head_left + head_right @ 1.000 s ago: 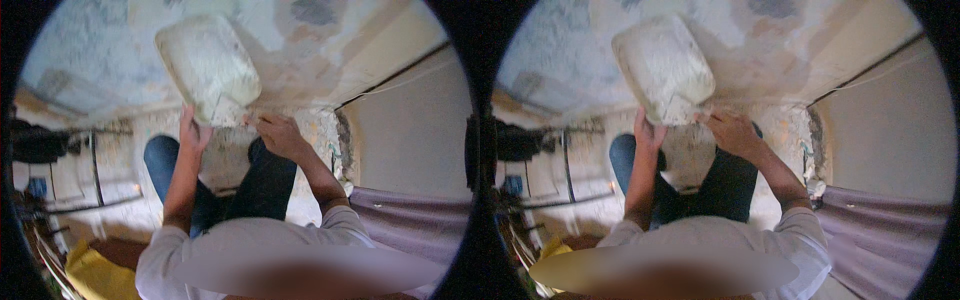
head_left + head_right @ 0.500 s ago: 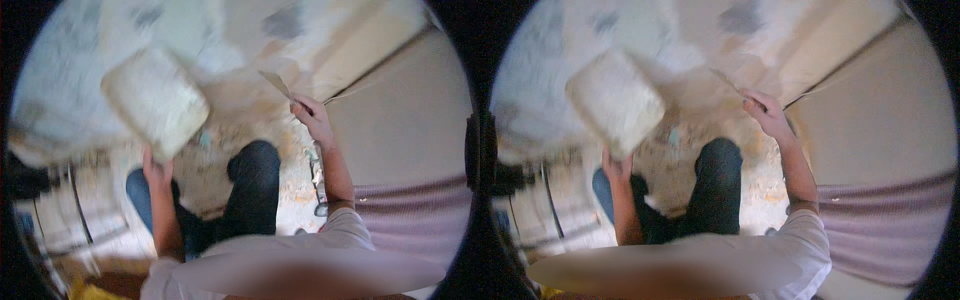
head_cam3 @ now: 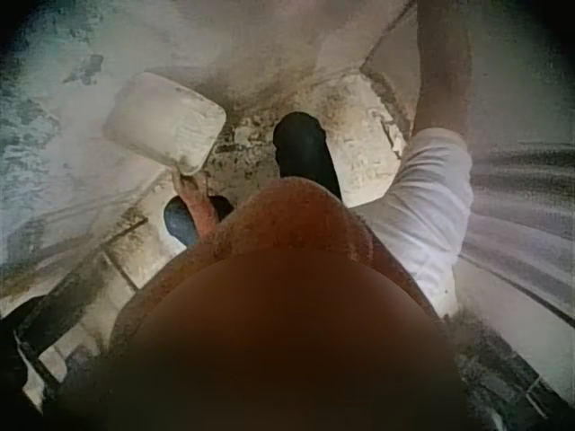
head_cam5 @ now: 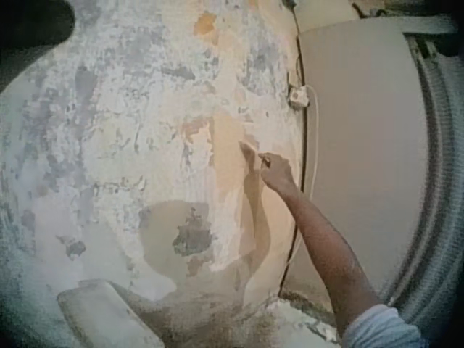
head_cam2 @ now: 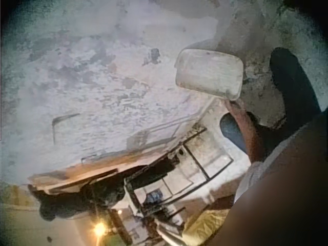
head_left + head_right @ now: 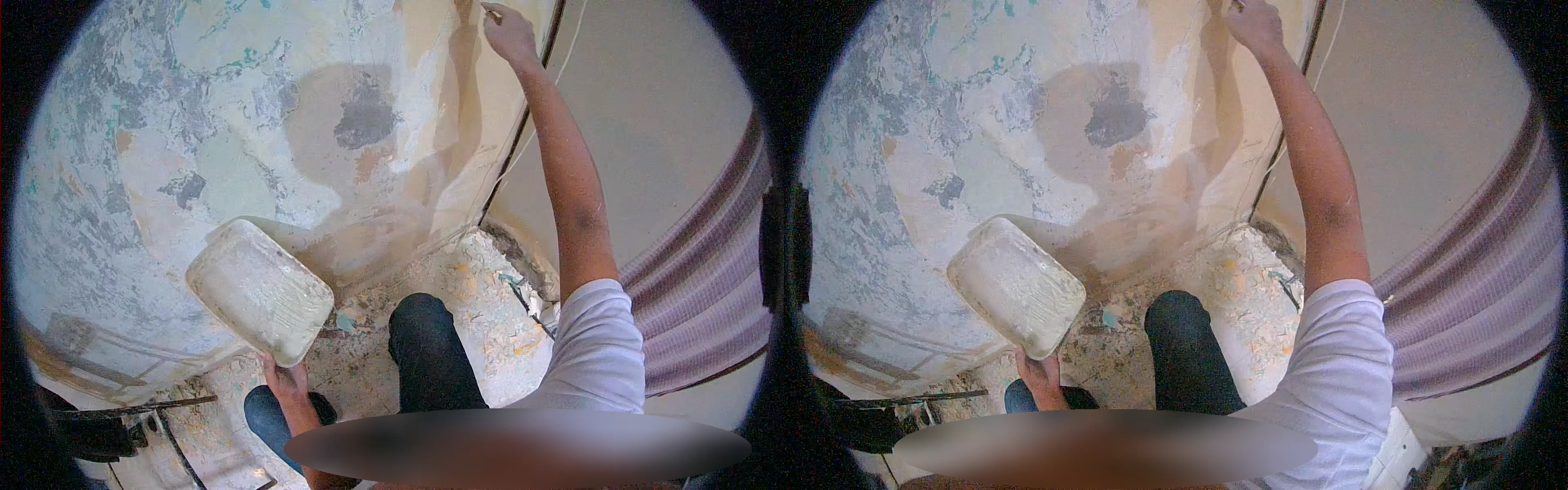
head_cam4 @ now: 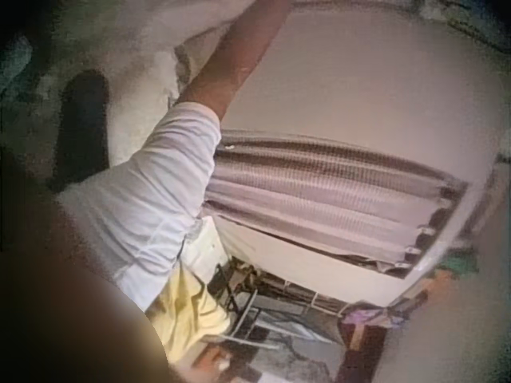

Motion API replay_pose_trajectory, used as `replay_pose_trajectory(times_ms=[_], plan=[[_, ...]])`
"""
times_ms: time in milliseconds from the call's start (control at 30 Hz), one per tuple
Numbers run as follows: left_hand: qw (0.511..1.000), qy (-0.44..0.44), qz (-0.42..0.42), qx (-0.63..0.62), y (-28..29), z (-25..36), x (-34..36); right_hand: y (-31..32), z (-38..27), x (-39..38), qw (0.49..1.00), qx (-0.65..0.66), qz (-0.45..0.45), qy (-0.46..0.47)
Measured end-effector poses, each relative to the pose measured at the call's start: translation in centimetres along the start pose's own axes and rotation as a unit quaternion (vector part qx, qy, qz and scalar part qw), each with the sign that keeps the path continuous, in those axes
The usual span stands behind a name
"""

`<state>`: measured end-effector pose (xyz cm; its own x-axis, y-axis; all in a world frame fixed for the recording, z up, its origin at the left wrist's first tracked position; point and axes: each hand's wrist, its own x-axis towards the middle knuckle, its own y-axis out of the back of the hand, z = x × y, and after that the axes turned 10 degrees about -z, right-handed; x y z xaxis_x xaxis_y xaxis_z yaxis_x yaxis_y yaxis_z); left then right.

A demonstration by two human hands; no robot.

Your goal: The person applies plaster from a plastic tub onto an indoor wall surface using a putty knife.

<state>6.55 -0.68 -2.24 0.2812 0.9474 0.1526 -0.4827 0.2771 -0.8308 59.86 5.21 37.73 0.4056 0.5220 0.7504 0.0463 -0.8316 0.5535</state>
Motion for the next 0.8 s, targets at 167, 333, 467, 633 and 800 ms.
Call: replay_pose_trajectory(times_ms=[167,333,467,633,800], plan=[[0.999,-0.018,-0.025,0.013,-0.1,-0.7,0.7,-2.3,-0.2,1.1,0.996,-0.079,0.023,0.044],[0.999,-0.02,-0.021,0.025,0.3,-0.4,0.5,-4.1,-1.6,-1.4,0.997,-0.072,-0.03,-0.016],[0.999,-0.025,-0.011,0.032,0.5,-0.7,0.8,-4.1,0.2,-3.2,0.998,-0.049,-0.024,-0.012],[1.0,-0.021,-0.007,0.016,-1.1,-1.0,0.1,-3.0,2.0,-8.7,0.99,0.134,-0.033,0.012],[0.999,-0.031,-0.003,0.017,0.2,-1.0,-0.4,-4.3,-3.8,-21.3,0.822,0.516,-0.218,-0.099]])
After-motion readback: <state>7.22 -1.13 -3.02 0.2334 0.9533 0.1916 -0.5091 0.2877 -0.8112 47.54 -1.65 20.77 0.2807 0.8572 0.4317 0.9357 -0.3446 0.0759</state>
